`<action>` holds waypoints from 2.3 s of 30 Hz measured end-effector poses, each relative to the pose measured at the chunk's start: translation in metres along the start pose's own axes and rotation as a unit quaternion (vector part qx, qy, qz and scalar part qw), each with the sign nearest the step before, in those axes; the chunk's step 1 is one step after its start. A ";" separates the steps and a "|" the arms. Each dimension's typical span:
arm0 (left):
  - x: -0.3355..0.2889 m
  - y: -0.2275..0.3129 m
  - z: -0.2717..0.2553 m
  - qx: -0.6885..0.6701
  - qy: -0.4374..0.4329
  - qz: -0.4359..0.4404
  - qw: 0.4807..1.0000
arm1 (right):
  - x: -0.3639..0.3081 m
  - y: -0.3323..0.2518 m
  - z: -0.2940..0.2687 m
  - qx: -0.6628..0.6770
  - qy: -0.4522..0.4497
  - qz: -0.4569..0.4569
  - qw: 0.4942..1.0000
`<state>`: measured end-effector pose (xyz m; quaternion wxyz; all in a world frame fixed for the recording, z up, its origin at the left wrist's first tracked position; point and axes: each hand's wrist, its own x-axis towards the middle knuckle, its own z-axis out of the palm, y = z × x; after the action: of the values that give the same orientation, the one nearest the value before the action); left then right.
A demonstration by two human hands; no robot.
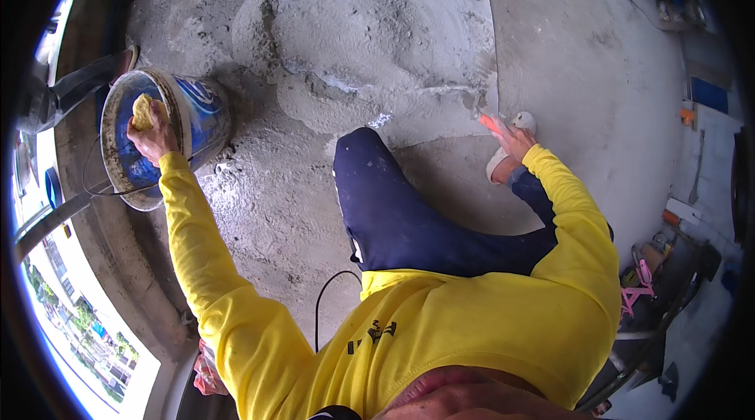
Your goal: The person mixes a pile of cement on the floor using a trowel in their right hand. They repeatedly scoop water from a nearby bucket with a yellow sponge held in their left hand and add it to the cement while mixing.
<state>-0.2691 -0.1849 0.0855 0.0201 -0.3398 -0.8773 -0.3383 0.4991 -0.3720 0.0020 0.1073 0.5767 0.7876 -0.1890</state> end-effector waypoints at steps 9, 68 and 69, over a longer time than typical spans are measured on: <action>0.003 -0.010 0.000 -0.006 0.020 0.033 0.999 | 0.041 0.008 0.079 -0.050 0.023 -0.061 0.997; -0.013 0.018 -0.012 0.002 0.022 -0.008 1.000 | 0.049 -0.150 0.032 0.090 -0.010 -0.111 0.990; -0.009 0.011 -0.011 0.000 0.030 0.008 1.000 | 0.039 -0.150 0.047 0.066 -0.039 -0.122 0.990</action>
<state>-0.2577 -0.1903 0.0980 0.0486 -0.3364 -0.8735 -0.3485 0.3420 -0.3979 -0.0295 0.0760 0.4742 0.8331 -0.2745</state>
